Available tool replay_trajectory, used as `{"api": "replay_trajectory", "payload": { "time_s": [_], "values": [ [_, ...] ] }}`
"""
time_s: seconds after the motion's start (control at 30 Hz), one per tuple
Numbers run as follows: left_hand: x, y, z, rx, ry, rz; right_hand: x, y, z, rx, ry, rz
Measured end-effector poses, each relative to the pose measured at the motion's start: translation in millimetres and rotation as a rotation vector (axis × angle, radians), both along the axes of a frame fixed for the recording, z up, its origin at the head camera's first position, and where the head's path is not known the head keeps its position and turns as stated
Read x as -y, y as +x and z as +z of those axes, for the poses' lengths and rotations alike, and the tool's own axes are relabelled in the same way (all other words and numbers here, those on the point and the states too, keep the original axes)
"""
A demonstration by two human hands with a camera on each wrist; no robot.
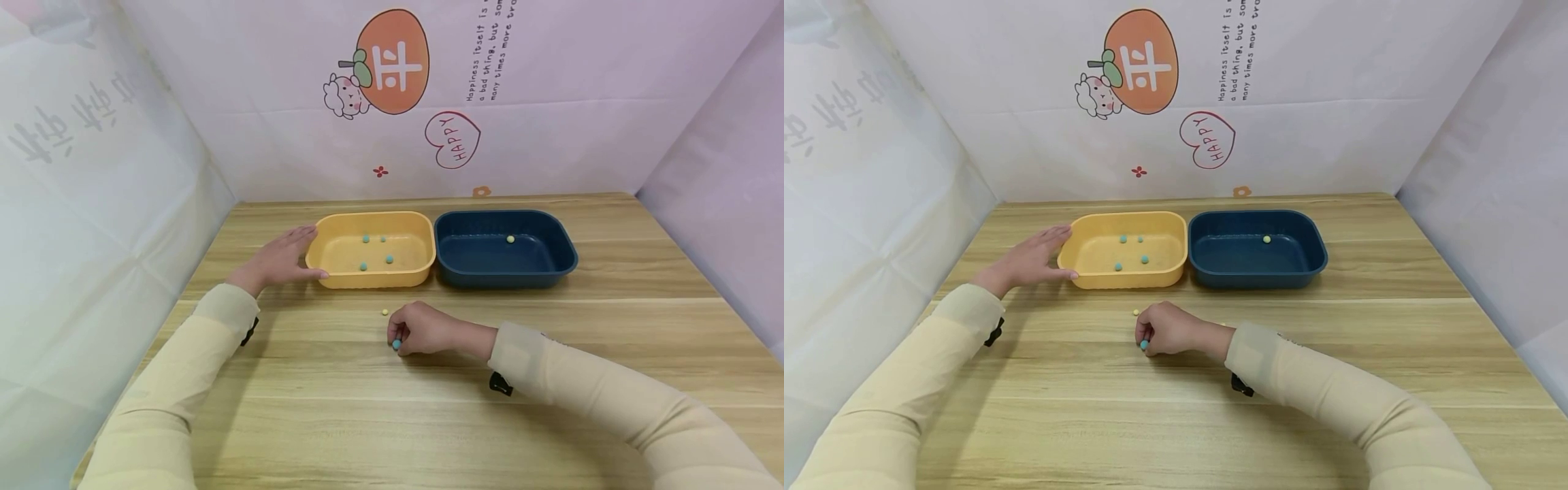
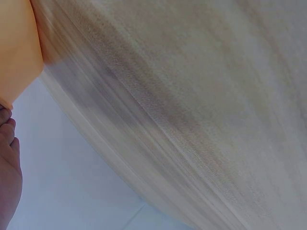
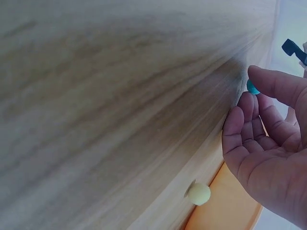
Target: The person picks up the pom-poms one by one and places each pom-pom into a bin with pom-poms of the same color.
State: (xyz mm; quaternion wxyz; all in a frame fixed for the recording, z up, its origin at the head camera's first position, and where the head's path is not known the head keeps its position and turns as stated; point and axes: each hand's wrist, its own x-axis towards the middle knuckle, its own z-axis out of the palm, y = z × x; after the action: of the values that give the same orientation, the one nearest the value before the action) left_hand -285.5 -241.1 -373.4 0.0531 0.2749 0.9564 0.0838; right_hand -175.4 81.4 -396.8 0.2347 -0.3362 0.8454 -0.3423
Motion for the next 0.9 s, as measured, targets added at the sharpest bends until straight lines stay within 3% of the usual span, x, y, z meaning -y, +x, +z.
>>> {"api": "replay_trajectory", "payload": {
  "time_s": [0.6, 0.9],
  "values": [
    [0.3, -0.4, -0.6, -0.004, 0.003, -0.002, -0.7, -4.5, 10.7, 0.044, -0.052, -0.052],
    [-0.7, 1.4, 0.7, 0.002, 0.007, 0.002, -1.1, -11.2, 19.2, -0.062, -0.114, -0.055]
  ]
}}
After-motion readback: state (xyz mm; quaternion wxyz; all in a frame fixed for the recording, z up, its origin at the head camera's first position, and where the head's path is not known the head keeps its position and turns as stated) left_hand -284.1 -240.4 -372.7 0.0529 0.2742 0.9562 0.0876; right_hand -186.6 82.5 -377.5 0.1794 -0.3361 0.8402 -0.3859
